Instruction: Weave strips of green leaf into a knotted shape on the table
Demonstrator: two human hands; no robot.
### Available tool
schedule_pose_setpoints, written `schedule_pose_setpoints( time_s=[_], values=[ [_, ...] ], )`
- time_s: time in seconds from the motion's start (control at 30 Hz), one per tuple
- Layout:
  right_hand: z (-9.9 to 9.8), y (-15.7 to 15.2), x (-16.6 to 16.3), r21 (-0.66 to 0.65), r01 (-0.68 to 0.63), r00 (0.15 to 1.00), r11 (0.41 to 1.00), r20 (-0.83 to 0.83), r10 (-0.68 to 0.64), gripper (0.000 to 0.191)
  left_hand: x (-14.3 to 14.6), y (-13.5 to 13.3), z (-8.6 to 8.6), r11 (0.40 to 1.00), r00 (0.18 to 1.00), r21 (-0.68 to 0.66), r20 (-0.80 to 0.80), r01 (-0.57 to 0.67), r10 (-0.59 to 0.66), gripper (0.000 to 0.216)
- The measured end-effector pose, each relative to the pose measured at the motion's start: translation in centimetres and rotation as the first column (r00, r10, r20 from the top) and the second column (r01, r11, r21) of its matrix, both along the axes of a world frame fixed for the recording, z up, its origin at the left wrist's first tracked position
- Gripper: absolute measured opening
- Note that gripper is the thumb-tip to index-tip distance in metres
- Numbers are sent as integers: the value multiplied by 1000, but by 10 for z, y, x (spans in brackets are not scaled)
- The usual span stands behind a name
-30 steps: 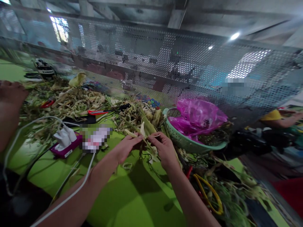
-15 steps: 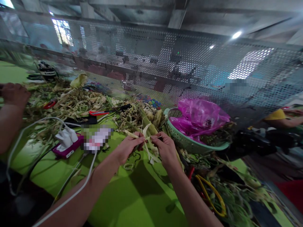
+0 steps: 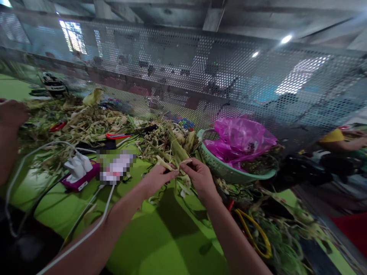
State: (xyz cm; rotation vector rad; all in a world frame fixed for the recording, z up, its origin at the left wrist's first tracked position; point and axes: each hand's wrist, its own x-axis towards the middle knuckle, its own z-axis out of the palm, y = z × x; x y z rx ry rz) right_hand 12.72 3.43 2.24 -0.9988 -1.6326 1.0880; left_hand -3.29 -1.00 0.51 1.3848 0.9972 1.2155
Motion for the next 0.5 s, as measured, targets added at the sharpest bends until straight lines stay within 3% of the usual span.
schedule_pose_setpoints(
  time_s=[0.13,0.27,0.4,0.5],
  values=[
    [-2,-1,0,121,26,991,992,126,-41,22,2,0,-1,1000,997,-2,-74,22,-23,23],
    [-5,-2,-1,233,87,968,969,209,-137,20,4,0,-4,994,994,-5,-21,110,-111,21],
    [-3,-2,-3,186,65,978,980,182,-99,21,5,0,-5,992,990,-2,62,128,-127,20],
    [1,-1,-3,113,9,984,994,178,-29,25,4,-1,-1,997,991,-64,133,34,-25,22]
  ],
)
